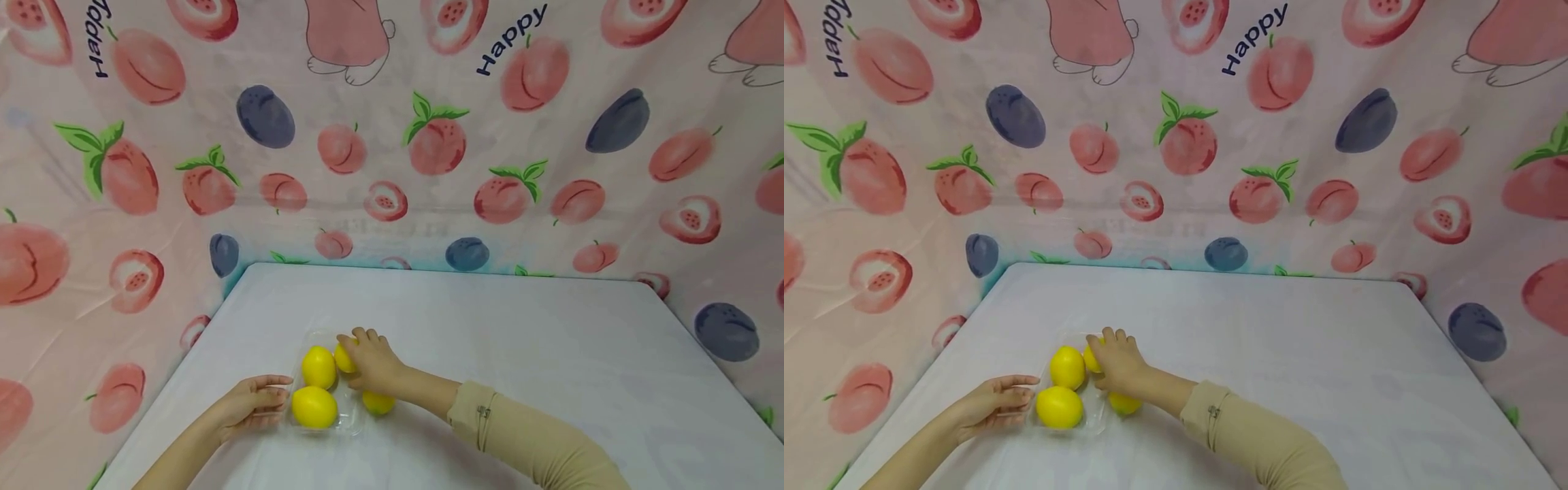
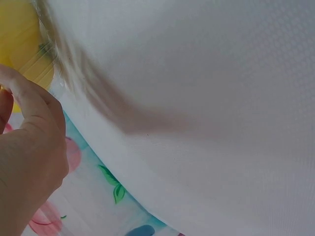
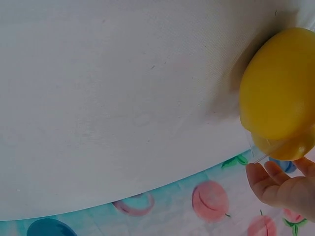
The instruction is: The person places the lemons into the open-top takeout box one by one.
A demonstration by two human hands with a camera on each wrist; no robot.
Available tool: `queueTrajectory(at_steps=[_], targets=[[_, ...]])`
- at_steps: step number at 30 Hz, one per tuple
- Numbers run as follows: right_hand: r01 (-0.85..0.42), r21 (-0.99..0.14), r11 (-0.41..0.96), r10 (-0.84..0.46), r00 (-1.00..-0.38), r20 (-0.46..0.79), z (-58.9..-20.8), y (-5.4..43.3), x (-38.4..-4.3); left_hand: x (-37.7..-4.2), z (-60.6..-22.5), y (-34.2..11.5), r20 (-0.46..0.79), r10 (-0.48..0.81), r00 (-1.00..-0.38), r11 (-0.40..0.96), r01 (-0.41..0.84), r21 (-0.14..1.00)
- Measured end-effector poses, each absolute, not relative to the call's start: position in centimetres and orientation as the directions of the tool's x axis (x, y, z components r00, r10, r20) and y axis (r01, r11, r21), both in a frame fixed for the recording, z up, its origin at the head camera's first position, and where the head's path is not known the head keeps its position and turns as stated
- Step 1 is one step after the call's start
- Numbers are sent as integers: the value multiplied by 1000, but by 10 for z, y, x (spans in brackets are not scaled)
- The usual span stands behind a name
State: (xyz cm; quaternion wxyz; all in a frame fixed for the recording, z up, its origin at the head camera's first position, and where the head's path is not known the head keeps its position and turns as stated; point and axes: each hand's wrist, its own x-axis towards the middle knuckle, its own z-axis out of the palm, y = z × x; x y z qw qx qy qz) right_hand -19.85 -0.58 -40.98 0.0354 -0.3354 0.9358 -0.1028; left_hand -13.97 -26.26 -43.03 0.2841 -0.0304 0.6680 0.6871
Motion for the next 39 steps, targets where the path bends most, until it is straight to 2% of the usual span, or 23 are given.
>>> queueTrajectory(at_steps=[10,19,30,39], targets=[[-613,-251,749,-626,-779,36,-407,2,-200,-141,-427,-263,-404,366,-838,27,-424,905],[-557,-293,777,-575,-818,32,-401,8,-198,-142,-427,-263,-398,367,-841,24,-419,908],[-569,-356,741,-584,-808,76,-405,25,-191,-139,-427,-263,-402,372,-837,37,-419,907],[-526,-426,736,-562,-826,49,-403,33,-186,-139,-429,-264,-403,371,-836,35,-421,906]])
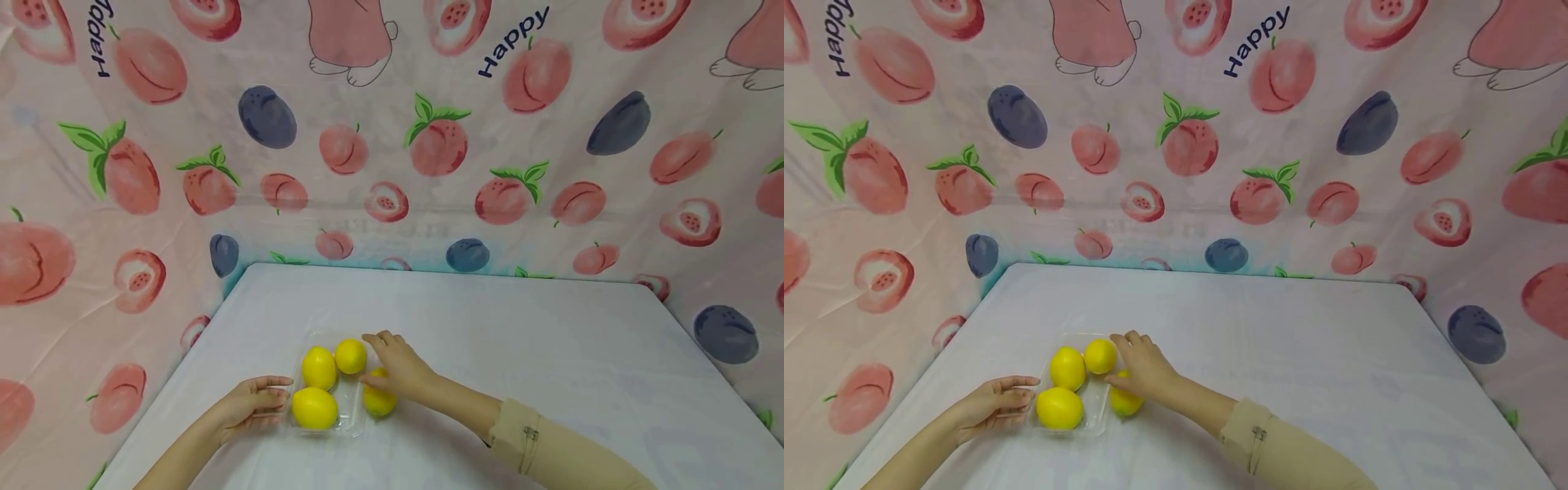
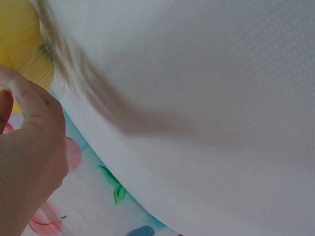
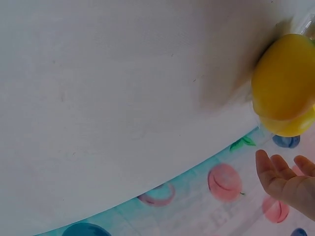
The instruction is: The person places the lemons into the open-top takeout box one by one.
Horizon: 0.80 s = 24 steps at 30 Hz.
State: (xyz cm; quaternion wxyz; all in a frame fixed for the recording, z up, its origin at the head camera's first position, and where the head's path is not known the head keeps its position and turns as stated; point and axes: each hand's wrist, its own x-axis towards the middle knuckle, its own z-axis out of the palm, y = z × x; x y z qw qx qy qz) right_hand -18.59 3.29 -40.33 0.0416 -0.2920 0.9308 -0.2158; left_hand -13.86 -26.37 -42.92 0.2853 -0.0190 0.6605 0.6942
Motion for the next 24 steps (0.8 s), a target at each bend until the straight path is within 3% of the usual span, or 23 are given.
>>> queueTrajectory(at_steps=[18,24], targets=[[-456,-585,671,-563,-826,0,-409,50,-178,-139,-430,-263,-412,359,-837,32,-430,902],[-473,-585,659,-593,-805,-18,-404,52,-172,-139,-429,-264,-408,359,-839,38,-424,905]])
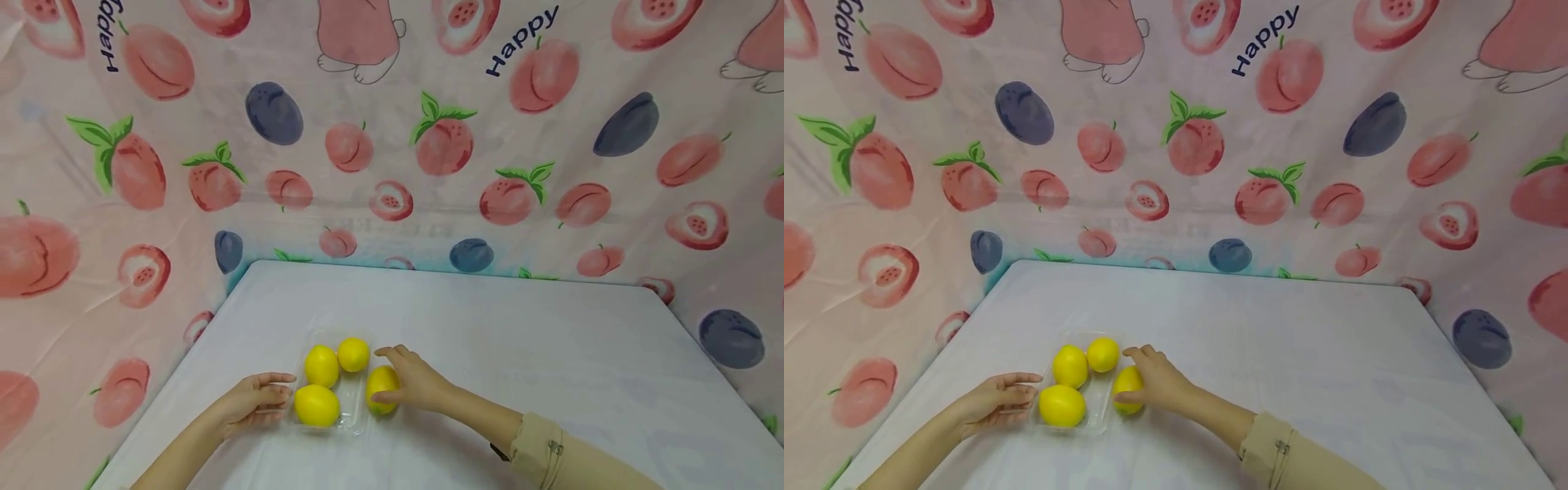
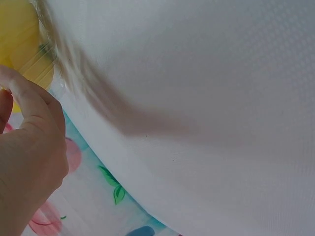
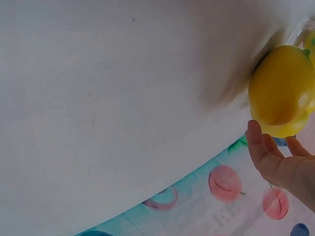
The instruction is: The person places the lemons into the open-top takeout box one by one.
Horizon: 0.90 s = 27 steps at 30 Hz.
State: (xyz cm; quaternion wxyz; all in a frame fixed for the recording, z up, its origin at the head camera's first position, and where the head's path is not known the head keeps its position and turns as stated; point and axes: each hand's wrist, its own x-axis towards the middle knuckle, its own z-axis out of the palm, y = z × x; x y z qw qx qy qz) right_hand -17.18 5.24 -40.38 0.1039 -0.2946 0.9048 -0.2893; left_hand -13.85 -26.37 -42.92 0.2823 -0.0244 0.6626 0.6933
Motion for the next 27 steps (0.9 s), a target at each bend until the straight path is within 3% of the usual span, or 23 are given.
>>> queueTrajectory(at_steps=[9,27], targets=[[-385,-640,665,-564,-820,-93,-412,52,-170,-140,-428,-263,-416,354,-837,48,-428,902],[-357,-655,666,-551,-827,-110,-418,50,-178,-140,-430,-264,-417,355,-837,60,-424,904]])
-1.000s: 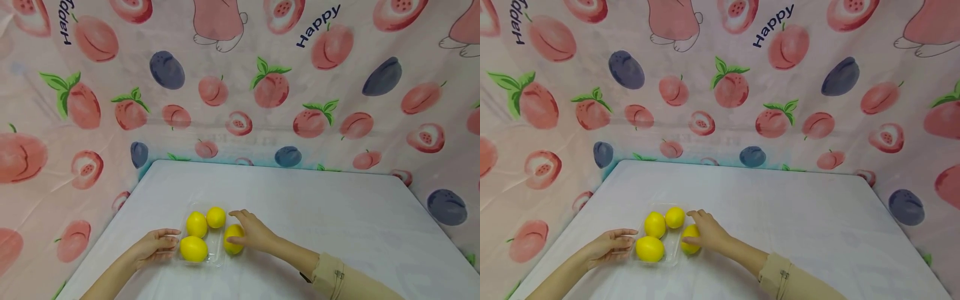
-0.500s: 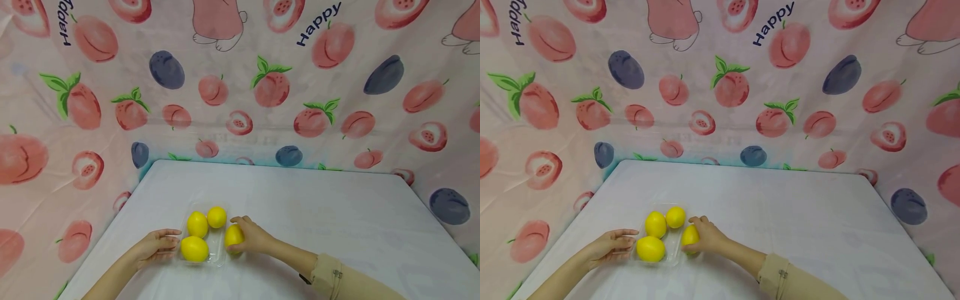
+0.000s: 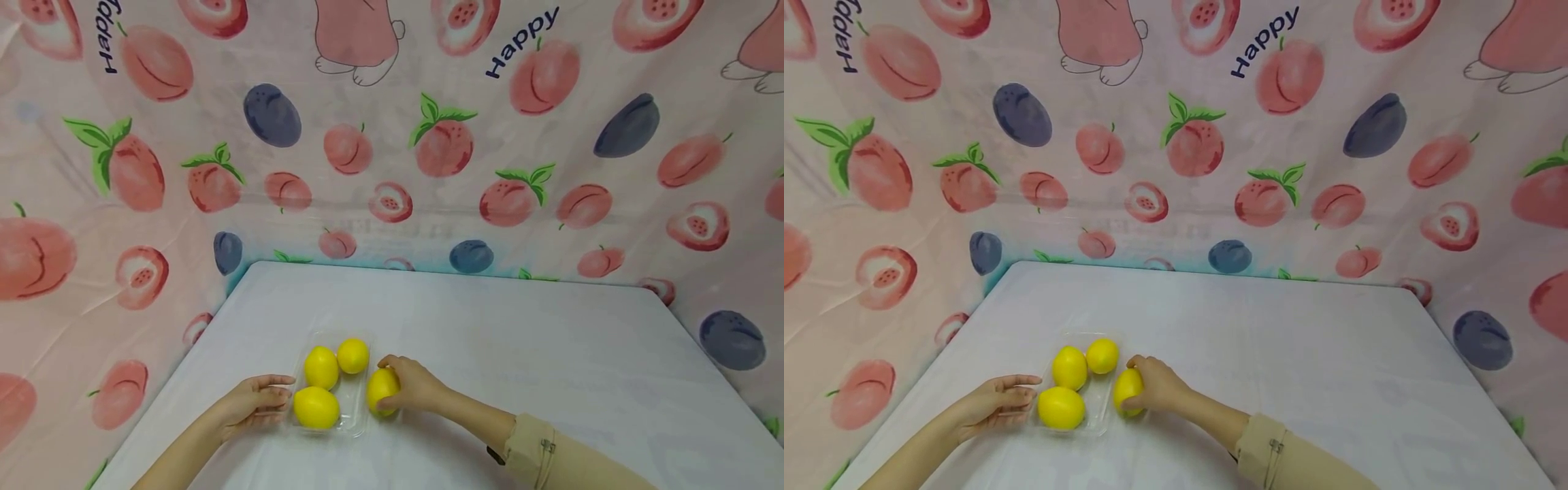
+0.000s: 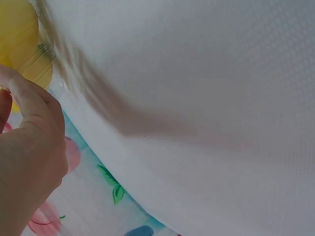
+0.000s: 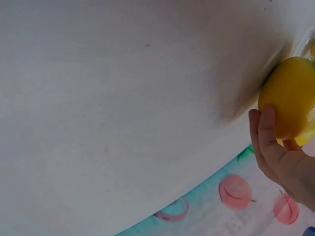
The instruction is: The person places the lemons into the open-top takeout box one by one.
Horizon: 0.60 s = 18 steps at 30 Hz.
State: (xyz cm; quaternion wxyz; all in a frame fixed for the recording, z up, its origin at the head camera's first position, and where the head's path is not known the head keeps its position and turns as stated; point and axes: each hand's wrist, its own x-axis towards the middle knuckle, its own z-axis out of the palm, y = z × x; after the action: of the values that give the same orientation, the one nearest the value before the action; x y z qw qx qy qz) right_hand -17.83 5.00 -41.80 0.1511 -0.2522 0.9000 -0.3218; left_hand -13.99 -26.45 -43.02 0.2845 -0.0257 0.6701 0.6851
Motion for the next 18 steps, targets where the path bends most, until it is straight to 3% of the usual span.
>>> queueTrajectory(at_steps=[18], targets=[[-364,-677,639,-579,-808,-112,-404,59,-181,-138,-428,-264,-408,352,-842,47,-420,906]])
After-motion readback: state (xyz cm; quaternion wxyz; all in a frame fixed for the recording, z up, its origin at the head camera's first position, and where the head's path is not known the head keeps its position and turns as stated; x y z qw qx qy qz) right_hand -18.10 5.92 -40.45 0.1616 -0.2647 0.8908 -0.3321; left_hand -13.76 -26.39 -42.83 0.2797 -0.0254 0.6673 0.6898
